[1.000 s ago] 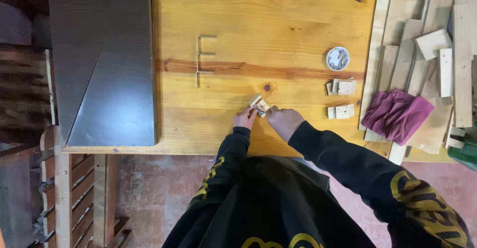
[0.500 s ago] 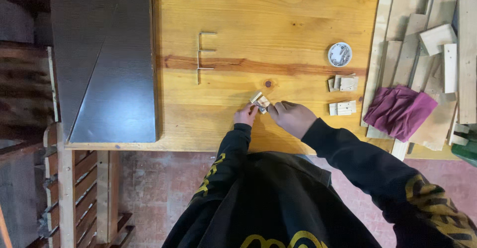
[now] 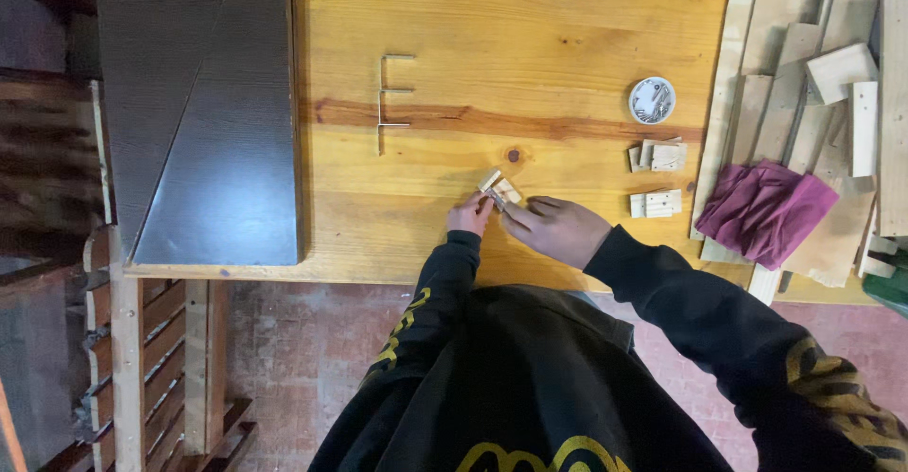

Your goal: The person assembles small wooden blocks into L-shaped joints using metal brackets and a screwdriver. They place brackets on the blocks, insert screws, and tighten them one at a time on a wooden workbench.

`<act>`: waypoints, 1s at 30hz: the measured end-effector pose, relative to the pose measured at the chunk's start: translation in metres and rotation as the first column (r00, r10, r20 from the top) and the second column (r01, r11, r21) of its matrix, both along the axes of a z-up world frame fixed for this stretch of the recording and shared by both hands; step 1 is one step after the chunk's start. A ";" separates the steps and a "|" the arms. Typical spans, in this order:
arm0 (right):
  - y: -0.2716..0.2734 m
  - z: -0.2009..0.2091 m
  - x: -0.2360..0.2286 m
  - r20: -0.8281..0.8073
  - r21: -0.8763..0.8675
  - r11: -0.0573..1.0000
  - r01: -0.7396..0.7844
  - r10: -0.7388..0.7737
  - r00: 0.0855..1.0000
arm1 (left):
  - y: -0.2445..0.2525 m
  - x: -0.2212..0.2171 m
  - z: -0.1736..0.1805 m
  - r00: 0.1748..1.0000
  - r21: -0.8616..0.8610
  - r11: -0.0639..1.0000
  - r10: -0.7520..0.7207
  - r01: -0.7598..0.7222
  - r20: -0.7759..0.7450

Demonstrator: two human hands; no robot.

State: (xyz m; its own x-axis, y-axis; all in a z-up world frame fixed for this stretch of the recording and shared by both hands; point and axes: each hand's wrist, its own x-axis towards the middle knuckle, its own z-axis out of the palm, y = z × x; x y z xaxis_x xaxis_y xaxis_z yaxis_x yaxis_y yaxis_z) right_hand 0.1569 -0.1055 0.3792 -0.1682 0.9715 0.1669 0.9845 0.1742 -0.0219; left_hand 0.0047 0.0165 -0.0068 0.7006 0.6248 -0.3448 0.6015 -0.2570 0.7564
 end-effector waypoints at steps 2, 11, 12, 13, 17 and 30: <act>-0.001 -0.009 0.006 -0.005 0.010 0.999 -0.031 0.031 0.999 | 0.000 0.001 0.000 1.000 0.017 1.000 0.000 0.000 0.002; 0.000 -0.025 0.009 0.240 -0.006 0.999 0.035 -0.032 0.970 | -0.003 -0.003 0.006 1.000 0.006 1.000 0.012 -0.012 0.009; 0.000 -0.026 0.008 0.276 0.000 0.999 0.053 -0.051 0.960 | -0.003 -0.004 0.009 1.000 -0.003 1.000 0.014 -0.014 0.014; 0.001 -0.024 0.008 0.276 -0.001 0.999 0.053 -0.051 0.960 | -0.004 -0.005 0.008 1.000 -0.004 1.000 0.015 -0.015 0.013; 0.007 -0.009 0.006 0.185 0.062 0.991 0.122 -0.132 0.974 | -0.002 -0.002 -0.002 1.000 0.010 1.000 -0.005 0.005 0.003; -0.019 -0.030 0.014 0.099 -0.080 0.996 0.045 -0.037 0.994 | -0.002 -0.005 0.004 1.000 0.000 1.000 -0.008 0.008 0.014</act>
